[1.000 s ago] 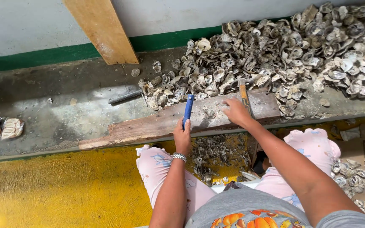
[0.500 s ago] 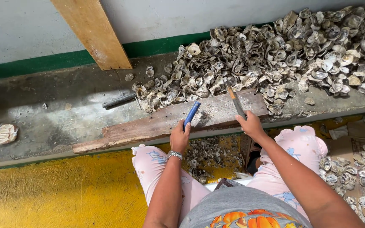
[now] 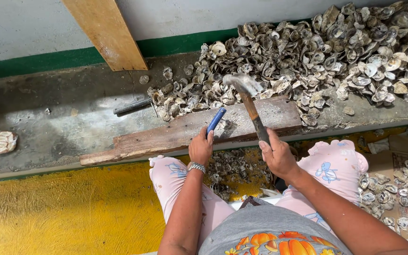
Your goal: The person is cleaning empty oyster shells using a hammer and a scraper.
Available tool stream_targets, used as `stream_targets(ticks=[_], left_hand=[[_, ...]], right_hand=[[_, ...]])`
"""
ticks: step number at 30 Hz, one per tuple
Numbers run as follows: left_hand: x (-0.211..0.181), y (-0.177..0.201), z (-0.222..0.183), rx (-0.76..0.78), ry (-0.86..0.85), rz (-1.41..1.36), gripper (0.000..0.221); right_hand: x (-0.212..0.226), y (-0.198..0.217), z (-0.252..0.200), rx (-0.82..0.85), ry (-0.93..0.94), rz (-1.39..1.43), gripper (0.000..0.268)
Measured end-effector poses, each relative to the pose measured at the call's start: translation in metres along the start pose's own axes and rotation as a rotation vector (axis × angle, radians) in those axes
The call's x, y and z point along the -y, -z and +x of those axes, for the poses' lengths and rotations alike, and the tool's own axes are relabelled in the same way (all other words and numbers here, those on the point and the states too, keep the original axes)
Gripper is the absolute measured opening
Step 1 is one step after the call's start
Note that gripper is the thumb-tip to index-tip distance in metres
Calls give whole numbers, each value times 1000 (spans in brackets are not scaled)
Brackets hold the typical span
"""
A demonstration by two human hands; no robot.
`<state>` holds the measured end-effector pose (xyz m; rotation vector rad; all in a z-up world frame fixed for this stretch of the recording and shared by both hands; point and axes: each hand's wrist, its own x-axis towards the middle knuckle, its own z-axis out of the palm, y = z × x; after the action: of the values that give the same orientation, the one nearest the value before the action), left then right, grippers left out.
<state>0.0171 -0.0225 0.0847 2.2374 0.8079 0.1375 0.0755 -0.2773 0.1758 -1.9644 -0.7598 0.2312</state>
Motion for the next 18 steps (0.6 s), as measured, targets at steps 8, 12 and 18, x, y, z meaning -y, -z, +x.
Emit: stream_targets(ticks=[8,12,18], left_hand=[[13,-11,6,-40,-64,68,43],[17,-16,-1,-49,-75,80,44],[13,-8,-1,-34,-30,38,43]], right_hand=[[-27,-3,14,150,-286,-63,34],[-30,-10,2,6,-140,14,30],[-65,-22,14,381,-308,-365,28]])
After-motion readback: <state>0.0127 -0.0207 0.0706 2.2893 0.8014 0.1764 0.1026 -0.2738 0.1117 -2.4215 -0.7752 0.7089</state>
